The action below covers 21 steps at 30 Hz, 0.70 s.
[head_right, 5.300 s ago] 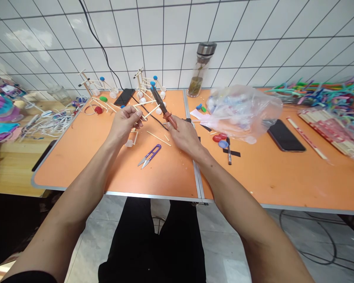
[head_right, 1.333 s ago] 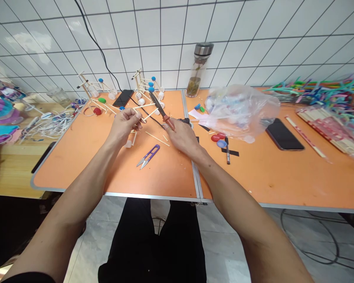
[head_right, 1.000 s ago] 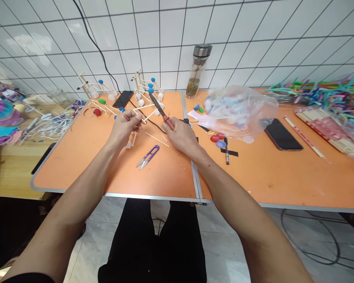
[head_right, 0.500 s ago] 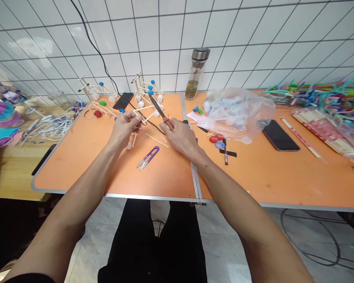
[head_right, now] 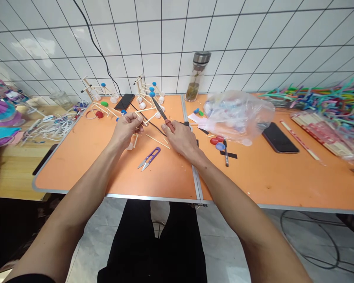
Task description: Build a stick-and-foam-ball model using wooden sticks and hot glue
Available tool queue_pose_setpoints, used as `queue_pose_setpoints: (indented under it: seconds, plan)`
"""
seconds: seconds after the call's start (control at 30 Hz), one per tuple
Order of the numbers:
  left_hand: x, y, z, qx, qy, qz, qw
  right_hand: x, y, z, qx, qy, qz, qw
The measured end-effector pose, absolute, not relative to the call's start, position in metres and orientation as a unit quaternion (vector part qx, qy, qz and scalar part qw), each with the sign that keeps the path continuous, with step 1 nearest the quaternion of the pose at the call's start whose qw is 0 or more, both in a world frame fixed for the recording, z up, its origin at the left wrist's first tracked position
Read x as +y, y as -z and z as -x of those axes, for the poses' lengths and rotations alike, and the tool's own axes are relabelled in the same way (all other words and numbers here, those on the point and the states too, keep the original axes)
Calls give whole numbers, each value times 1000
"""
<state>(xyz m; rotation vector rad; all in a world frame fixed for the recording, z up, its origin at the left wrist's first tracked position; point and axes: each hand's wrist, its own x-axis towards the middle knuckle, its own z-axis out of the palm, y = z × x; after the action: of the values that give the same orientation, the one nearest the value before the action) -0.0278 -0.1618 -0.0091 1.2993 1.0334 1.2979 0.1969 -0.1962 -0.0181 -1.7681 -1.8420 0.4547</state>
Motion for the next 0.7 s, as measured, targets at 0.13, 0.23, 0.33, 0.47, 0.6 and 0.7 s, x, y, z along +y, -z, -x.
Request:
queue_pose_setpoints:
  seconds: [0.13,0.23,0.33,0.47,0.6,0.7]
  plan:
    - [-161,8,32,427,-540,-535,489,-194,16,-203,-670,-162,659,301]
    - [-159,6,36,429,-560,-520,481,-196,10,-209,-671,-139,666,295]
    - [-155,3,41,435,-594,-485,473,-200,3,-213,-691,-126,666,252]
    - [-150,1,47,448,-626,-438,465,-207,-6,-218,-750,-134,614,207]
    - [-149,1,49,449,-631,-420,473,-213,-13,-226,-831,-177,509,140]
    - [-148,2,50,439,-629,-414,489,-214,-12,-231,-872,-236,421,85]
